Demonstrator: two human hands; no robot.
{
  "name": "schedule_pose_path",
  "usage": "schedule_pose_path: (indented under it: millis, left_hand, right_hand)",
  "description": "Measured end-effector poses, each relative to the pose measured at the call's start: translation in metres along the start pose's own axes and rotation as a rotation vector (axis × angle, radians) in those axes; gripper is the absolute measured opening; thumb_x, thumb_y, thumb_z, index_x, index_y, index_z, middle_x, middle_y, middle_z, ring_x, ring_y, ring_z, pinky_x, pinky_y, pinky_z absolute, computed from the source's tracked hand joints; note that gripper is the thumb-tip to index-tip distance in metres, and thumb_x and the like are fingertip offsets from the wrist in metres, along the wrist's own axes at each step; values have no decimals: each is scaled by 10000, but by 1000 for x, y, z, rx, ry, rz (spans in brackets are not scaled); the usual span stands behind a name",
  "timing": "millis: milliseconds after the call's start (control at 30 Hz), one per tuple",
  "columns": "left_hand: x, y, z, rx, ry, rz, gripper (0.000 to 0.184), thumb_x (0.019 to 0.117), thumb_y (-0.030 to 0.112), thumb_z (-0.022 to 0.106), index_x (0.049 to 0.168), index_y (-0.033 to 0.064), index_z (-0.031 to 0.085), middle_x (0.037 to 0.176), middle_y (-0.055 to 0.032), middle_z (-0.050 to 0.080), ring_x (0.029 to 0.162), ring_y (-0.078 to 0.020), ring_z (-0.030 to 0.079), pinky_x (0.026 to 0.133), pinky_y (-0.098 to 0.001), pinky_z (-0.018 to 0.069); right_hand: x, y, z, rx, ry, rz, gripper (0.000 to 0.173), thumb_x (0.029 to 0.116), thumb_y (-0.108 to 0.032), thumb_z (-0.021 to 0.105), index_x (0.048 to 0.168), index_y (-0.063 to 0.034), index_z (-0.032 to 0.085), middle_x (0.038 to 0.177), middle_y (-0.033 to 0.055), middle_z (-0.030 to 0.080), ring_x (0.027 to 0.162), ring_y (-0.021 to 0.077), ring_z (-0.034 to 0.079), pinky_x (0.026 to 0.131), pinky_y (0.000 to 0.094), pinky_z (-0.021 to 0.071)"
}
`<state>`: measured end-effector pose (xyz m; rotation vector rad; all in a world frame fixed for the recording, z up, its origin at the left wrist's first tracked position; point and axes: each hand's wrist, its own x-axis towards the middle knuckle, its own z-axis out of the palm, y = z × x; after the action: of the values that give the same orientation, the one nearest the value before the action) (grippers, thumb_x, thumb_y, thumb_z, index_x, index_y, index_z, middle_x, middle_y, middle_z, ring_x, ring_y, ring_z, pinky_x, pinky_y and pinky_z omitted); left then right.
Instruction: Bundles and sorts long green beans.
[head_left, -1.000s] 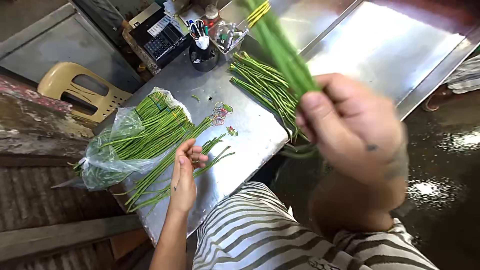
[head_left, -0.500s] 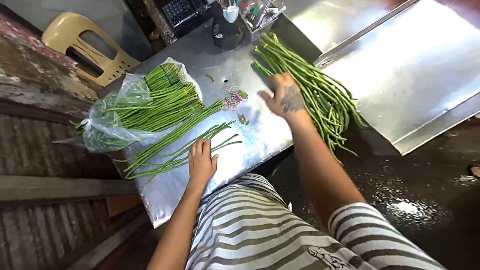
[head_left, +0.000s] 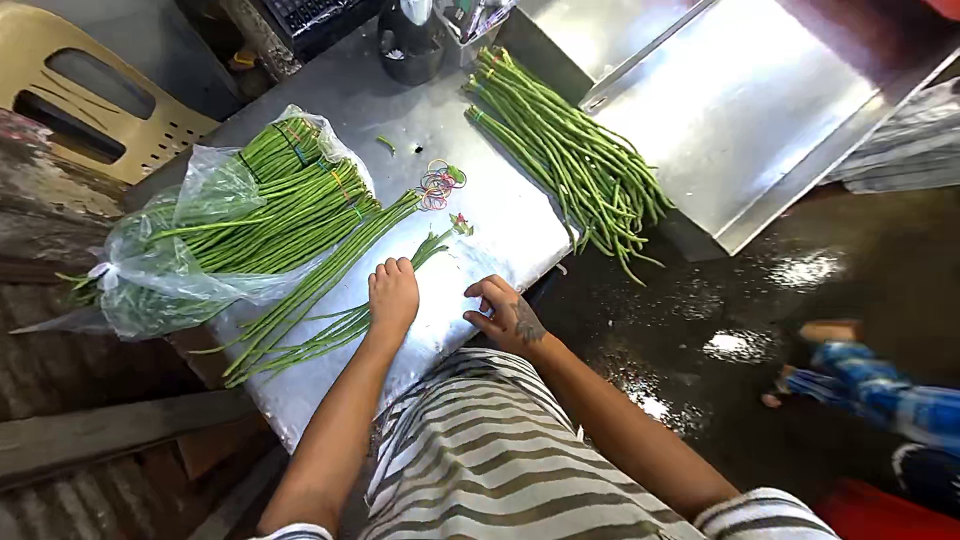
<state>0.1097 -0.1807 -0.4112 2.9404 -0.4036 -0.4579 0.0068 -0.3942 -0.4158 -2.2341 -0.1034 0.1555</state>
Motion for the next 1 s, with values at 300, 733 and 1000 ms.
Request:
schedule_pose_path:
  millis: [300, 733, 1000]
  left_hand:
    - [10, -42, -23, -540, 61, 56, 373, 1086, 279, 456, 1246, -15, 620, 1236, -225, 614, 1154, -384, 617, 978, -589, 503]
    - [-23, -100, -122, -1521, -102, 558, 244, 1106, 310, 377, 1094, 100, 500, 804, 55, 505, 646, -53, 485, 600, -241, 462]
    - [-34, -119, -149, -1582, 42, 656, 182, 1084, 242, 494, 1092, 64, 531, 786, 25, 555, 600, -58, 517, 536, -217, 469]
  right_hand:
    - [-19, -43, 14, 179, 133, 130, 400, 954, -352, 702, 1222, -59, 649, 1097, 72, 657, 739, 75, 604, 657, 238, 543]
    - [80, -175, -36, 232, 331, -175, 383, 1025, -341, 578, 1298, -75, 617, 1181, 52, 670, 954, 117, 663, 828, 316, 582]
    - [128, -258, -16, 258, 398, -554, 243, 982, -153, 676, 1194, -35, 697, 997, 47, 682, 783, 95, 661, 707, 281, 616]
